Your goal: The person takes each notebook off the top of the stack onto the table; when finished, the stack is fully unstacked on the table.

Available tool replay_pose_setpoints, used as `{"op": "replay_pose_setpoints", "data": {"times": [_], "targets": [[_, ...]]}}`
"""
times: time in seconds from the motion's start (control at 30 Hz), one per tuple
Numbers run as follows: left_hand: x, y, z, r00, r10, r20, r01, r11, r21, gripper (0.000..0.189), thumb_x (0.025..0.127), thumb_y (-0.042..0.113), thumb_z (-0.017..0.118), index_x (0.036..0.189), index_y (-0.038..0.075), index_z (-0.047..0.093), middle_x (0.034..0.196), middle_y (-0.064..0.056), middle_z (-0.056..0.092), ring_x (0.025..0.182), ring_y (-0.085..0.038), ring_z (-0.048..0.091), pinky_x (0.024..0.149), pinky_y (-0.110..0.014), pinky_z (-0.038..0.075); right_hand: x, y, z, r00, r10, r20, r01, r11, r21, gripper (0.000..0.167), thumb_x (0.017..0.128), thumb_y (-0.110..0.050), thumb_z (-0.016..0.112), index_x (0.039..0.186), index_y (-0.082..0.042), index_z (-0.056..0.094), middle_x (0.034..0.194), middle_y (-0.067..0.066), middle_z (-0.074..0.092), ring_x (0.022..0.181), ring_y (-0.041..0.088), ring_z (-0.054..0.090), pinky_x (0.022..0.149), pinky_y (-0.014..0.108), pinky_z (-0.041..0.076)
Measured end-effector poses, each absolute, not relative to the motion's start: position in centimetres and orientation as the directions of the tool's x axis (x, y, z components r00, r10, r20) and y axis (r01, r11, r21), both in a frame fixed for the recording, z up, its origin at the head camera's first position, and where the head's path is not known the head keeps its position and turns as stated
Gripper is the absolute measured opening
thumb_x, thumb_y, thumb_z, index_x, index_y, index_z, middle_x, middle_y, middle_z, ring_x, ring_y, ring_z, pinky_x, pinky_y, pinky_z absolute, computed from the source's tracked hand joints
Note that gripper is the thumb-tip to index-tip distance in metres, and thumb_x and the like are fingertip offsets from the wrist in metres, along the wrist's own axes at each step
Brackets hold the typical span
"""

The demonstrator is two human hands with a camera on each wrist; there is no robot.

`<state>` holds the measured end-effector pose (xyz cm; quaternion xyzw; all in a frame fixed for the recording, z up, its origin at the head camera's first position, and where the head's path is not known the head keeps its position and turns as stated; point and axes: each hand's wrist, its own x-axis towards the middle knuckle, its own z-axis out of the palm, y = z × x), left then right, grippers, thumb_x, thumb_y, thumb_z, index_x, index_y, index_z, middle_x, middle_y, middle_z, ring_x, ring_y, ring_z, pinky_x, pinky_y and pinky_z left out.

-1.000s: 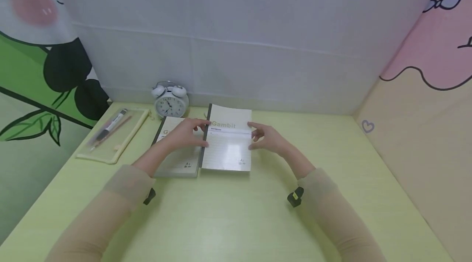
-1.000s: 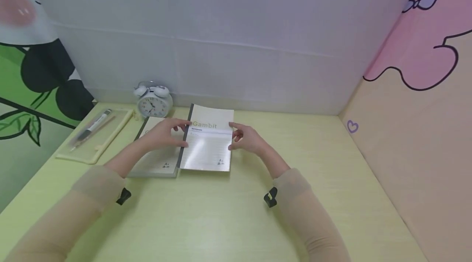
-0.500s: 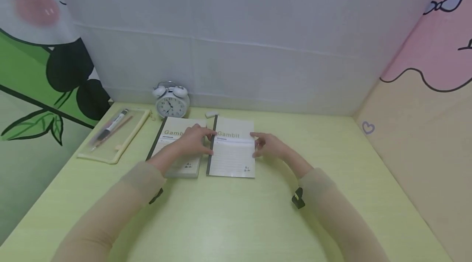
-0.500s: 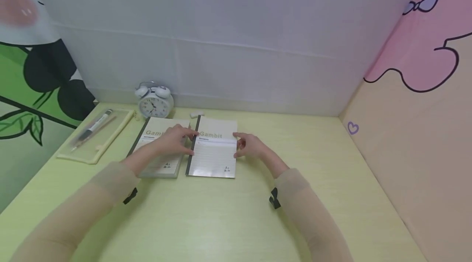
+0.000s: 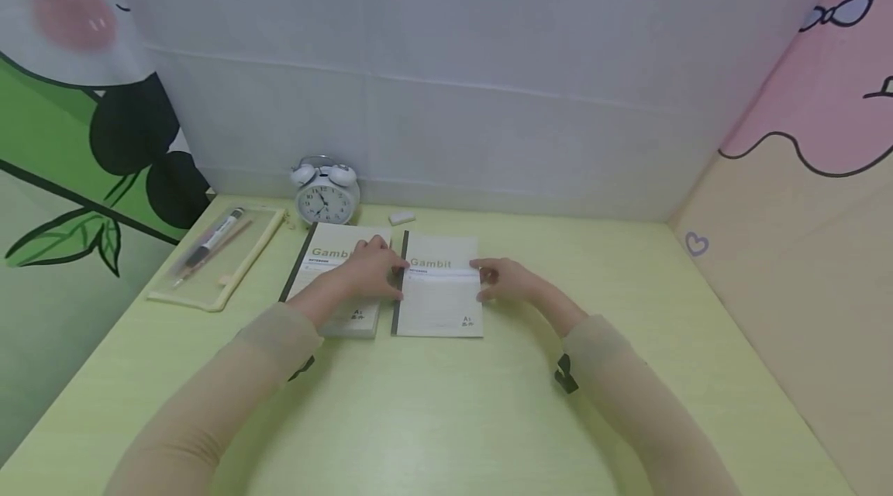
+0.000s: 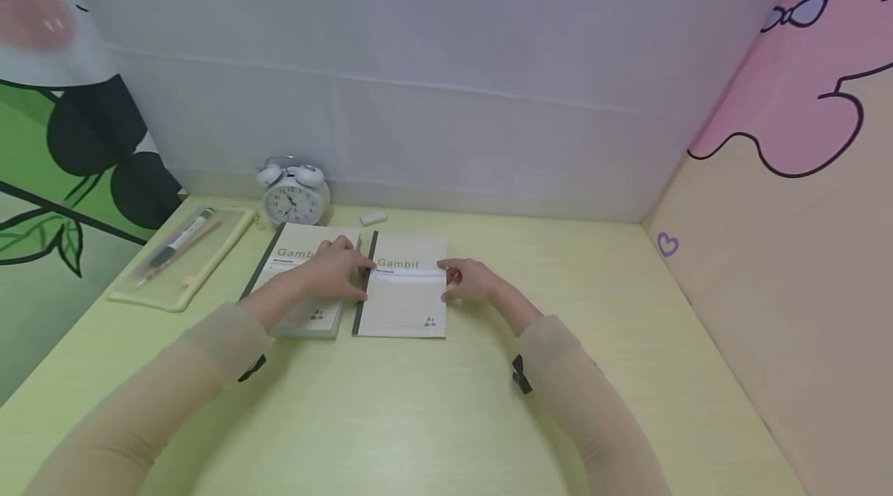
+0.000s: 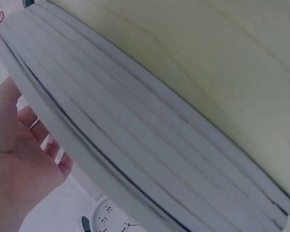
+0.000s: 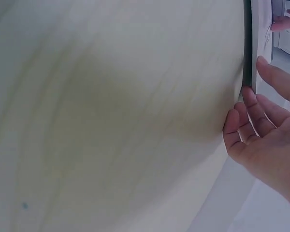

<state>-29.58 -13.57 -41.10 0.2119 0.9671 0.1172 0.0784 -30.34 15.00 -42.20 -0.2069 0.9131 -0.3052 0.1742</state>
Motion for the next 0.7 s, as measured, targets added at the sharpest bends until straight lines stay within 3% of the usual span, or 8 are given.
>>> {"op": "replay_pose_setpoints", "data": {"times": [0.3,0.53,0.7], "targets": [[-29.3,-13.4,-40.9,-0.871,0.481,-0.096,0.465,0.872,0.155,0.064,0.073,0.044,0.078,0.127,0.015,0.061,0.113,-0.004,0.060,0.109,-0.024,0.040,0.093,-0.042,0.030,-30.1,14.8,-42.6,-0.867,-0.478,-0.141,-0.341,0.775,-0.533,0.067,0.077,-0.015,0.077,0.137,-0.005,0.048,0.115,0.012,0.056,0.101,0.023,0.052,0.092,0.038,0.043],[-29.1,-14.2,-40.3,-0.883,0.466,-0.053,0.446,0.870,0.213,0.068,0.073,0.044,0.076,0.133,0.017,0.056,0.132,-0.008,0.054,0.122,-0.030,0.037,0.101,-0.049,0.027,-30.0,14.3,-41.5,-0.874,-0.466,-0.139,-0.331,0.779,-0.533,0.068,0.081,-0.021,0.075,0.140,-0.010,0.045,0.113,0.010,0.058,0.097,0.021,0.057,0.084,0.033,0.047],[-28.6,-16.1,-39.4,-0.889,0.459,-0.010,0.438,0.855,0.277,0.067,0.075,0.043,0.075,0.133,0.017,0.055,0.135,-0.011,0.051,0.128,-0.034,0.034,0.100,-0.055,0.025,-29.3,13.2,-40.1,-0.869,-0.478,-0.130,-0.336,0.760,-0.556,0.066,0.084,-0.025,0.073,0.142,-0.014,0.043,0.115,0.009,0.058,0.096,0.019,0.057,0.081,0.031,0.046]]}}
